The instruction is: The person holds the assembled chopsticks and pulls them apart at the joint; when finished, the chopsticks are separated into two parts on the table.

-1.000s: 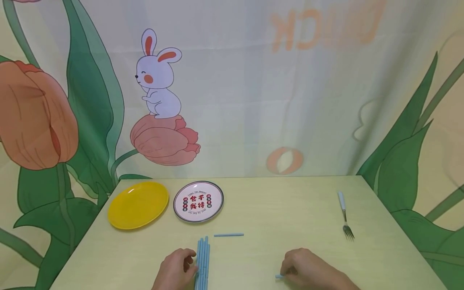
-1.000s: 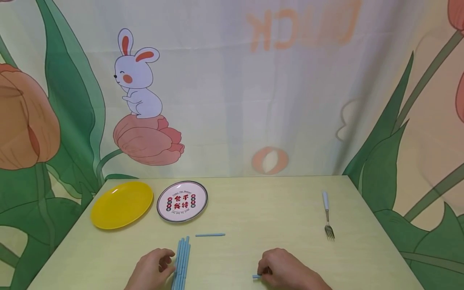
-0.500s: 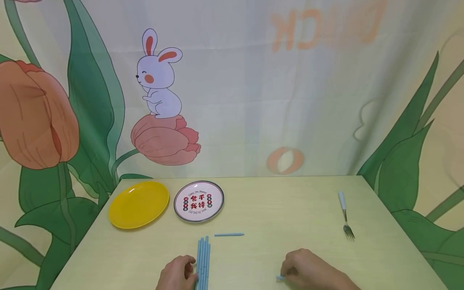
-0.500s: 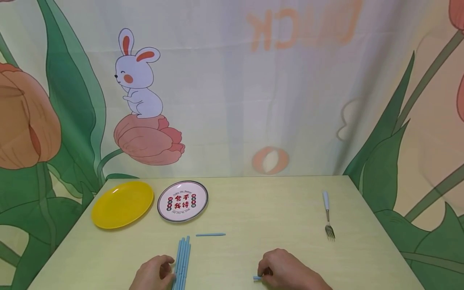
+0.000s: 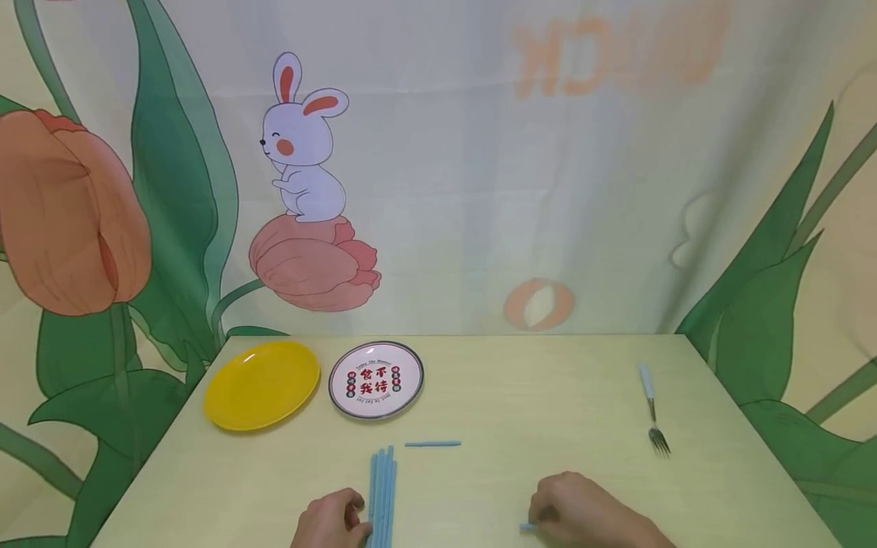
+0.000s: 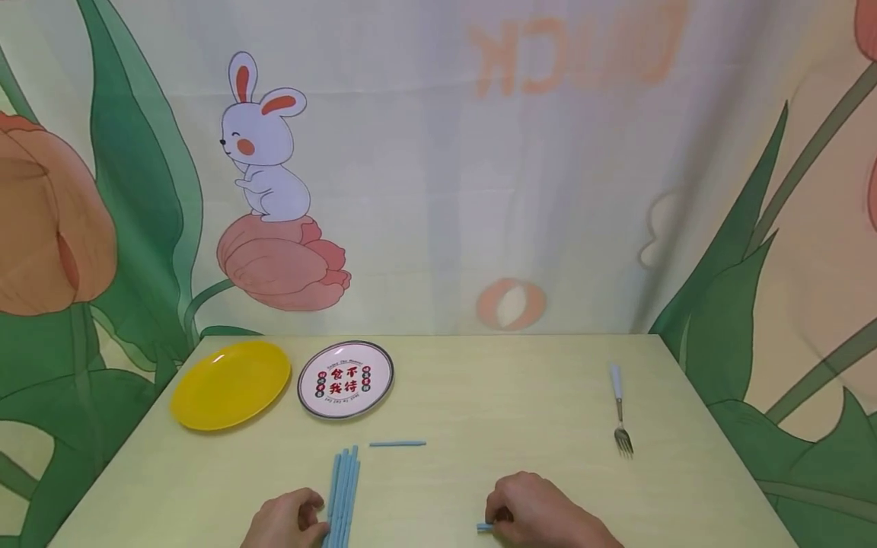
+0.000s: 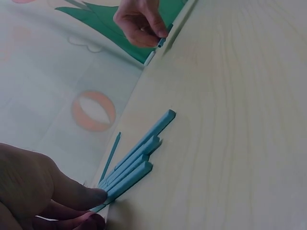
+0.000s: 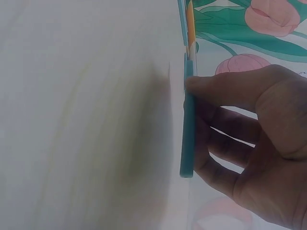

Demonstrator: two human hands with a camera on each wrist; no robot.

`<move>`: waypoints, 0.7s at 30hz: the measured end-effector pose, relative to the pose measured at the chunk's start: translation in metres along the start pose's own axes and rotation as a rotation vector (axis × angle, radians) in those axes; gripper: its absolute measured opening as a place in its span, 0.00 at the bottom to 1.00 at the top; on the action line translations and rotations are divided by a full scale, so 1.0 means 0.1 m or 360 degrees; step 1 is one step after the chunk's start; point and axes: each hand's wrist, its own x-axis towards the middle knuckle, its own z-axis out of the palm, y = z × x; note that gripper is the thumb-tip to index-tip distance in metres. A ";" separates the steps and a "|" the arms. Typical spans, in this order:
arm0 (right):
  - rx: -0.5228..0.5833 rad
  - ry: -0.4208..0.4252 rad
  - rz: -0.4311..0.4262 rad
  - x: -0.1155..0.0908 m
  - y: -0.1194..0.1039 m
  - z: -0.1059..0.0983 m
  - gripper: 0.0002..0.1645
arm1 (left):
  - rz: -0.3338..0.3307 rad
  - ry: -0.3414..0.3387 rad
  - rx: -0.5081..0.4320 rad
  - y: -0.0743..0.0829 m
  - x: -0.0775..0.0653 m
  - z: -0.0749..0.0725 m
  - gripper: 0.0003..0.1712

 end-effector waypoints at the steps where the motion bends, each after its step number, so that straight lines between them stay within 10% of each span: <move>1: -0.0003 -0.0006 0.0017 0.00 0.00 0.00 0.06 | -0.0005 -0.0004 -0.0009 0.01 0.00 0.00 0.12; 12: 0.0064 -0.0077 0.0157 -0.01 -0.02 -0.04 0.07 | 0.0073 0.0081 0.0065 0.08 -0.08 -0.08 0.04; 21: 0.0114 -0.0103 0.0192 -0.01 -0.03 0.00 0.08 | -0.0191 -0.0024 0.0189 -0.06 0.10 0.13 0.15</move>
